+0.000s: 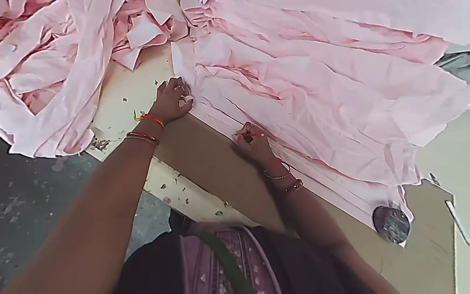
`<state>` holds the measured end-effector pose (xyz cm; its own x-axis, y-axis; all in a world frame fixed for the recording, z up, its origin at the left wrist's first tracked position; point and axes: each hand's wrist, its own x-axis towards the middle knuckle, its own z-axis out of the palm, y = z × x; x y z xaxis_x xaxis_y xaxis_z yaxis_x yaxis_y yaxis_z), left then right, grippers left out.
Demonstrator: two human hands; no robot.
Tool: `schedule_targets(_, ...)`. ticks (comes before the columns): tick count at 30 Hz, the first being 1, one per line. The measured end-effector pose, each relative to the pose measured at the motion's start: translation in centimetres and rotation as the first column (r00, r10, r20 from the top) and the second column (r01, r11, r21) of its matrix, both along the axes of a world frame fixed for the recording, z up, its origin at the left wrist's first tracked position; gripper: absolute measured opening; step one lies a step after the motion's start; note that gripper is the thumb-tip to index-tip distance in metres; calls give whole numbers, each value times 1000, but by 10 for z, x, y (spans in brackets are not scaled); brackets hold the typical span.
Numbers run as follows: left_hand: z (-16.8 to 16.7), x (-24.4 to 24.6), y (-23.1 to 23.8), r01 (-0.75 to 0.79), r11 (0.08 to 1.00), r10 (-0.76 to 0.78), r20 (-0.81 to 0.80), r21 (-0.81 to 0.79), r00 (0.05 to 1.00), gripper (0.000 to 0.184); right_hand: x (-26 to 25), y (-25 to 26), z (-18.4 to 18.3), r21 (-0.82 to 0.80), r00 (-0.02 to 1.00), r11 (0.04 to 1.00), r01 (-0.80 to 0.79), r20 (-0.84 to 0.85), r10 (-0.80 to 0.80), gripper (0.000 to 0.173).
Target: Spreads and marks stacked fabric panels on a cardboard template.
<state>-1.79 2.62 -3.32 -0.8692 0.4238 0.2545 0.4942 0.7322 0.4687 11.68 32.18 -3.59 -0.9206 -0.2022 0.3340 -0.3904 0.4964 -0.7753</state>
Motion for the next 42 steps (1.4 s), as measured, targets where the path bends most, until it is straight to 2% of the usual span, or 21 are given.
schedule_targets(4, 1, 1, 1, 0, 1000, 0, 0, -4, 1000, 36, 0, 0, 0, -13, 1000, 1000, -23, -10, 23, 8)
schedule_targets(10, 2, 2, 1, -9, 1000, 9, 6, -4, 1000, 35, 0, -1, 8, -67, 980, 978, 198, 30, -197, 9)
schedule_targets(14, 2, 2, 0, -5, 1000, 5, 6, -9, 1000, 34, -2, -1, 7, -8, 988, 988, 153, 0, -153, 8)
schedule_targets(19, 1, 1, 0, 4, 1000, -4, -3, 0, 1000, 35, -1, -4, 14, 34, 981, 981, 192, 27, -193, 9)
schedule_targets(21, 0, 2, 0, 1, 1000, -1, 3, -1, 1000, 35, 1, 2, 10, -103, 986, 981, 164, 35, -162, 10)
schedule_targets(22, 0, 2, 0, -1, 1000, 1, 0, 2, 1000, 35, 5, 8, 9, -243, 988, 958, 154, 18, -154, 8)
schedule_targets(23, 1, 2, 0, -4, 1000, 4, 1, 6, 1000, 35, 11, 14, 12, -396, 986, 905, 152, 2, -164, 3)
schedule_targets(25, 2, -2, -1, -8, 1000, 8, 10, 8, 1000, 36, 27, 33, 19, -583, 984, 805, 109, -50, -170, 13)
schedule_targets(27, -3, -1, -3, 10, 1000, -11, 3, 15, 1000, 39, 57, 54, 23, -531, 989, 840, 108, -26, -144, 14)
schedule_targets(29, -5, -1, -2, 18, 999, -17, -8, 27, 1000, 42, 75, 67, 17, -344, 991, 930, 132, 12, -136, 8)
schedule_targets(32, -1, -1, -1, 0, 1000, 0, 4, 14, 1000, 42, 80, 68, 1, -174, 990, 976, 134, 77, -122, 6)
schedule_targets(37, 7, 10, 3, -20, 1000, 20, 22, 1, 1000, 39, 79, 62, 5, -93, 979, 984, 153, 146, -139, 5)
schedule_targets(39, 21, 29, 8, -42, 999, 43, 69, -21, 997, 33, 78, 62, 2, -71, 984, 985, 159, 97, -152, 5)
schedule_targets(42, 15, 18, 6, -41, 999, 42, 68, -3, 997, 34, 77, 61, 1, -53, 982, 981, 185, 58, -182, 9)
